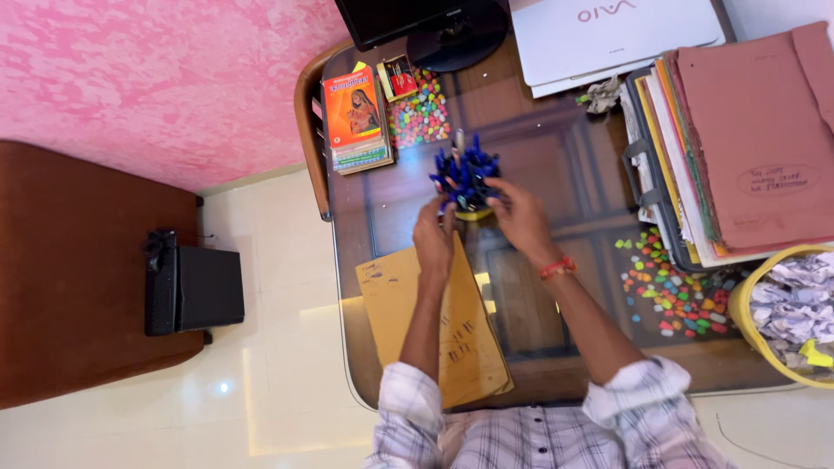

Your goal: The person organizes a cluttered desk by moving a book, placing a matchbox on a stack, and arranging pens in a holder. They open a file folder, flip through documents, and then sort pens by color into a pen holder.

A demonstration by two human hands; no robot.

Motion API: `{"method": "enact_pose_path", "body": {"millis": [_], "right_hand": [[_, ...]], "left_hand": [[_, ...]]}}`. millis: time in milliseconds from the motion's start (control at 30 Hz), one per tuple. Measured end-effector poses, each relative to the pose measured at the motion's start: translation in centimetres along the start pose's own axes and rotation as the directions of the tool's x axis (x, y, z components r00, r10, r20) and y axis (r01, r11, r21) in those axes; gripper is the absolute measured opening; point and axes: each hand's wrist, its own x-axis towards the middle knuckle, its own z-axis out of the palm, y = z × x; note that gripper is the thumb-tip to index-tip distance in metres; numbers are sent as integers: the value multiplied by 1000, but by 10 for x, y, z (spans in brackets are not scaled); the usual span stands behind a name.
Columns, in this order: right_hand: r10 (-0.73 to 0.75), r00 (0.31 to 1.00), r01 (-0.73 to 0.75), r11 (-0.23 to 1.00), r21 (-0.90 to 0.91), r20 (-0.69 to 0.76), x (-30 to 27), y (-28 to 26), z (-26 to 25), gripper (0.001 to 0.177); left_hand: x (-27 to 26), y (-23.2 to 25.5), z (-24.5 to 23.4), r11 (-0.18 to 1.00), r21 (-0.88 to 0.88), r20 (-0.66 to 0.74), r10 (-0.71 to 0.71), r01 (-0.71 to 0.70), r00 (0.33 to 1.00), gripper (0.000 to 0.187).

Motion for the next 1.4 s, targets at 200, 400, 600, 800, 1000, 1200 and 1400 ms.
{"method": "enact_pose_path", "body": {"millis": [200, 400, 600, 800, 1000, 1200, 1400], "right_hand": [[28, 990, -26, 1000, 12, -137, -81, -23, -70, 36], [248, 931, -111, 891, 439, -269, -148, 15, -142, 52], [336, 893, -418, 866, -275, -299, -207, 103, -137, 27], [398, 886, -463, 789, -404, -238, -209, 106, -102, 19], [323, 907, -322, 945, 49, -272, -209, 66, -136, 17], [124, 955, -57, 969, 241, -271, -205, -3, -148, 41], [-4, 984, 52, 962, 268, -177, -181, -34, -145, 18]], "left_hand": [[-91, 40, -5, 954, 27, 101, 295, -299, 950, 22], [-195, 60, -28, 903, -67, 216, 429, -425, 877, 13], [-219, 26, 4, 987, 86, 363, 94, -134, 927, 22], [-192, -23, 41, 987, 95, 245, -152, 132, 958, 34], [-189, -16, 51, 970, 243, 102, -58, 32, 993, 41], [-233, -31, 92, 913, 225, 420, 225, -341, 879, 22], [-244, -50, 119, 748, 454, 531, 209, -484, 821, 21]]}}
